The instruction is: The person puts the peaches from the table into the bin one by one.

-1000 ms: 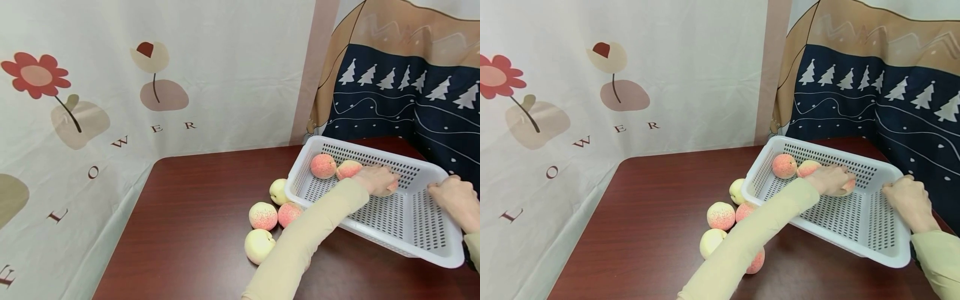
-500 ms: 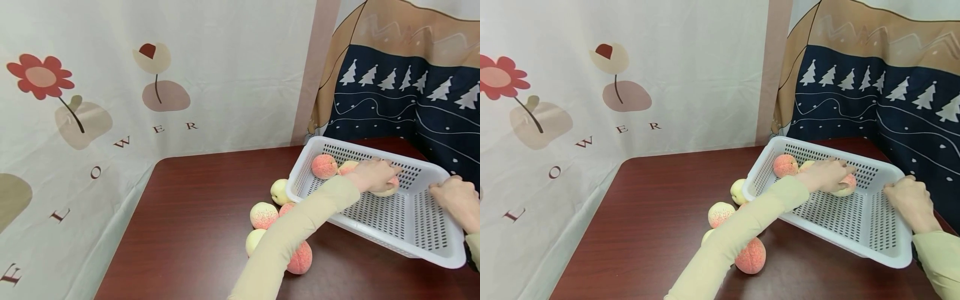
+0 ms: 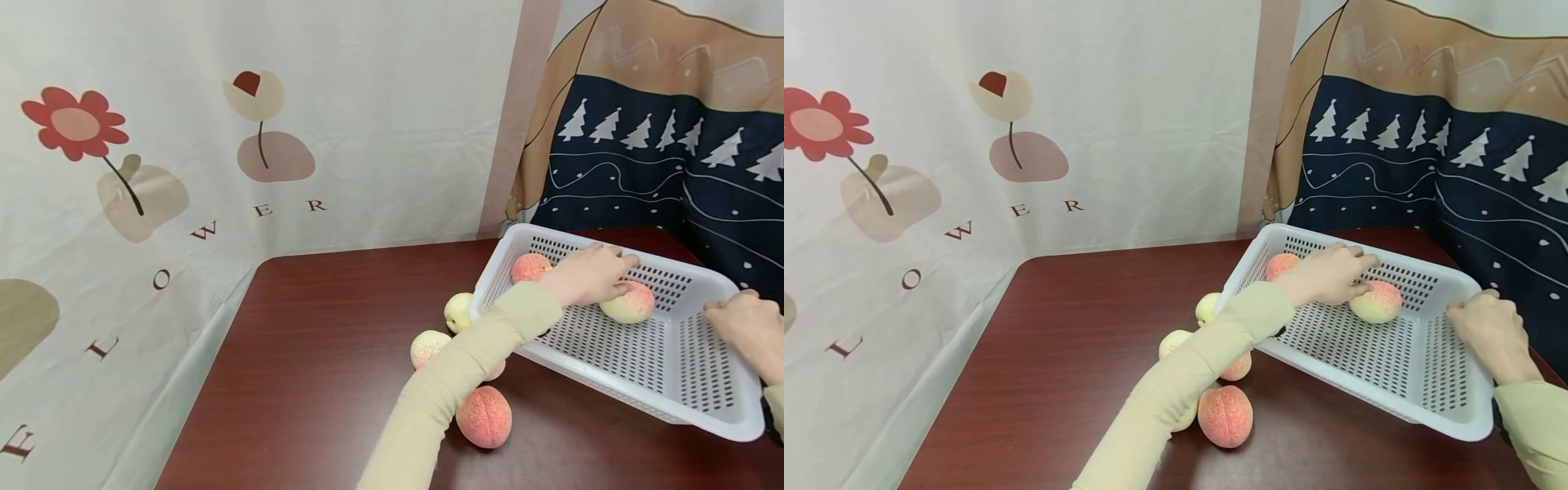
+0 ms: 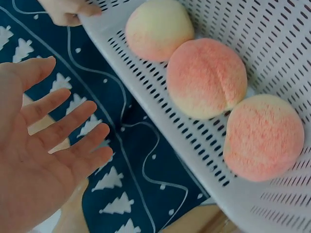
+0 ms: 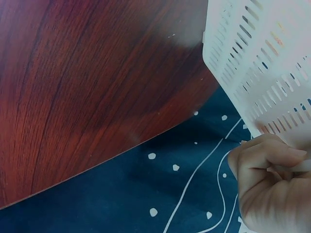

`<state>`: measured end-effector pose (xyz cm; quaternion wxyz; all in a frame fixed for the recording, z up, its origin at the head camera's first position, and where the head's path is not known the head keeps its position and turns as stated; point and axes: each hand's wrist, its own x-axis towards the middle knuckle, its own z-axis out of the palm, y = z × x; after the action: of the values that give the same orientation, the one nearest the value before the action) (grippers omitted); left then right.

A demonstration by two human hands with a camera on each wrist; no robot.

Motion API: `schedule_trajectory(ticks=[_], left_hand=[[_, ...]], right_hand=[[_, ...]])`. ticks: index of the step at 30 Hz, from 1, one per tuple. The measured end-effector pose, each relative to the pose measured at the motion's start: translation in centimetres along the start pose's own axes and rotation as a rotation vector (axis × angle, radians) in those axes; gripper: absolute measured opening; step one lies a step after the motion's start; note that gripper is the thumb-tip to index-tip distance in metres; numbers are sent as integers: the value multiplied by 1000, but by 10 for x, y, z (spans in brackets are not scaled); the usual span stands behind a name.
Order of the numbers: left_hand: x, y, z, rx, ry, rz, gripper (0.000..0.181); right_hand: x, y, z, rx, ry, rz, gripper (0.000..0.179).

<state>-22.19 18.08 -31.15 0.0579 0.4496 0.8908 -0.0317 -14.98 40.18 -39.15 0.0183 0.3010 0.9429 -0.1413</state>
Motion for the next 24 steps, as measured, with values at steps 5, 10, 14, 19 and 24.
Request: schedule_trajectory(ticks=[5,10,14,19,24], left_hand=[[-21,-11,-7,-5,32,-10,47],[-46,-26,-7,5,79,-2,47],[-70,-36,-5,15,110,-1,45],[-100,-54,5,-48,180,27,40],[-130,-71,17,-96,202,-21,36]], right_hand=[[0,1,0,14,-1,2,59],[-2,1,-1,32,7,-16,58],[-4,1,-2,50,15,-34,58],[-4,1,-3,60,27,-44,57],[-4,2,-3,49,25,-36,58]])
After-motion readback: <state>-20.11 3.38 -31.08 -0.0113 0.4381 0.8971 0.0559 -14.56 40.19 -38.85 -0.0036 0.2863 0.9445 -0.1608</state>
